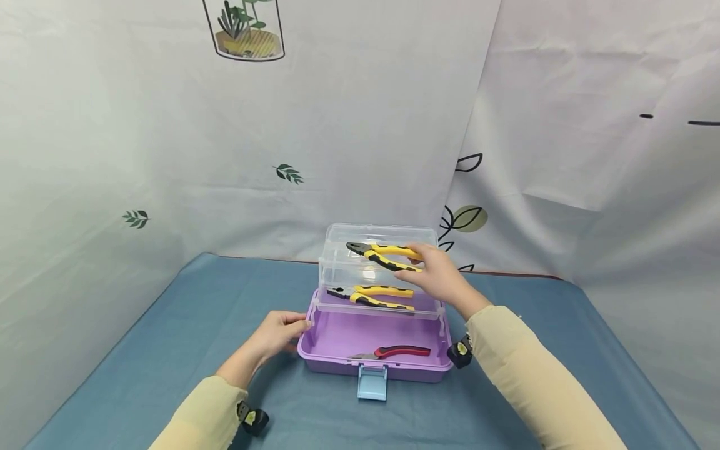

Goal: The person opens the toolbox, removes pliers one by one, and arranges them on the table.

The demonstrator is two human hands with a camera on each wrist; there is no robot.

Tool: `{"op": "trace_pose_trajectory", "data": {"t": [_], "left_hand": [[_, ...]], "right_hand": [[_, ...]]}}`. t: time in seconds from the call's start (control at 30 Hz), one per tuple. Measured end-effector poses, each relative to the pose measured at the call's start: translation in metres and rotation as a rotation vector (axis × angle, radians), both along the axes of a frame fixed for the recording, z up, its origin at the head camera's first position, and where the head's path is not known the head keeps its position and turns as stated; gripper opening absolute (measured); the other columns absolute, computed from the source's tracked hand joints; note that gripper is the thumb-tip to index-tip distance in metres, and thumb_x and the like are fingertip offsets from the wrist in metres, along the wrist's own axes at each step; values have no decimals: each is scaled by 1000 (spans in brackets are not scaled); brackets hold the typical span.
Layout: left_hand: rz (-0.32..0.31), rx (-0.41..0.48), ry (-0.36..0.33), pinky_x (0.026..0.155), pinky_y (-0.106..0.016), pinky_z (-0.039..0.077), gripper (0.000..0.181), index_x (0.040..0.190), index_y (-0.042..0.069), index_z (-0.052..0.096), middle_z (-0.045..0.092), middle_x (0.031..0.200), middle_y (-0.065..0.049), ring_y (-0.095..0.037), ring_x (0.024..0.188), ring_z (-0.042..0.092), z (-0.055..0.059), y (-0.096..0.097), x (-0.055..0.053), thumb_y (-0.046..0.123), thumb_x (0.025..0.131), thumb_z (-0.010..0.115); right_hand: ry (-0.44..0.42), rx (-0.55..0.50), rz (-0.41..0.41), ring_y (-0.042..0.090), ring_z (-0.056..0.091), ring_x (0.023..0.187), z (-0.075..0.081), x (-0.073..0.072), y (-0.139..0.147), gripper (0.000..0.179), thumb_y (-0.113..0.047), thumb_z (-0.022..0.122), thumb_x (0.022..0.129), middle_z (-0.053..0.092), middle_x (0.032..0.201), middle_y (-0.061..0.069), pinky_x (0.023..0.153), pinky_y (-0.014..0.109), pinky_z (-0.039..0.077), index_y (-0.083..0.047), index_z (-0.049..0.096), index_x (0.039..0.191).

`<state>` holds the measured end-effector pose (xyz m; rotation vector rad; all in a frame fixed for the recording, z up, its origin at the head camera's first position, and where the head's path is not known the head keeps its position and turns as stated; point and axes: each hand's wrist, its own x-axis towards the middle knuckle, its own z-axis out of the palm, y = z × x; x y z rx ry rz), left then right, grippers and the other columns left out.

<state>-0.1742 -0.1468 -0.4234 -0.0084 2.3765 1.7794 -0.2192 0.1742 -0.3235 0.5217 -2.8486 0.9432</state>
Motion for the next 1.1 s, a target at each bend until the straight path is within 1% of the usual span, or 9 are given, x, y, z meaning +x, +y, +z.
{"op": "trace_pose_trajectory", "data": {"t": [0.13,0.27,0.43,0.63,0.9,1.1], "left_hand": [[0,2,-3,59,-31,59,35,115,-9,63,69,95,-21,-15,76,64,1,0,1,10,86,60],[1,-8,-5,58,-30,58,34,115,-8,63,70,95,-21,-14,76,64,2,0,1,10,87,60],[3,-20,-4,56,-29,58,33,114,-8,64,70,94,-20,-13,74,63,3,0,0,10,87,61],[3,-26,-12,58,-31,59,33,114,-8,64,70,96,-20,-16,77,64,4,1,2,11,87,61],[-18,-5,-6,58,-30,59,35,115,-10,62,69,95,-22,-14,75,64,4,-1,1,10,87,60],[-18,5,-18,60,-30,59,34,115,-10,62,69,97,-22,-15,77,64,4,-1,1,10,87,60]], "right_hand": [[8,-4,-6,37,54,117,0,2,2,71,-40,68,85,56,128,21,92,54,49,-3,42,140],[15,-10,-4,38,53,118,0,3,5,75,-42,68,85,56,129,22,89,52,51,-2,40,141],[28,-14,-18,38,52,117,0,5,8,75,-42,68,84,57,127,22,88,52,51,-2,40,141],[39,-29,-35,38,53,115,0,10,13,74,-40,69,84,58,124,22,87,52,51,-2,41,141],[53,-46,-49,38,55,111,1,17,19,72,-42,69,84,59,121,20,82,49,53,-4,43,140],[62,-42,-71,38,56,109,0,19,25,72,-44,69,83,60,120,20,78,45,54,-5,44,139]]}}
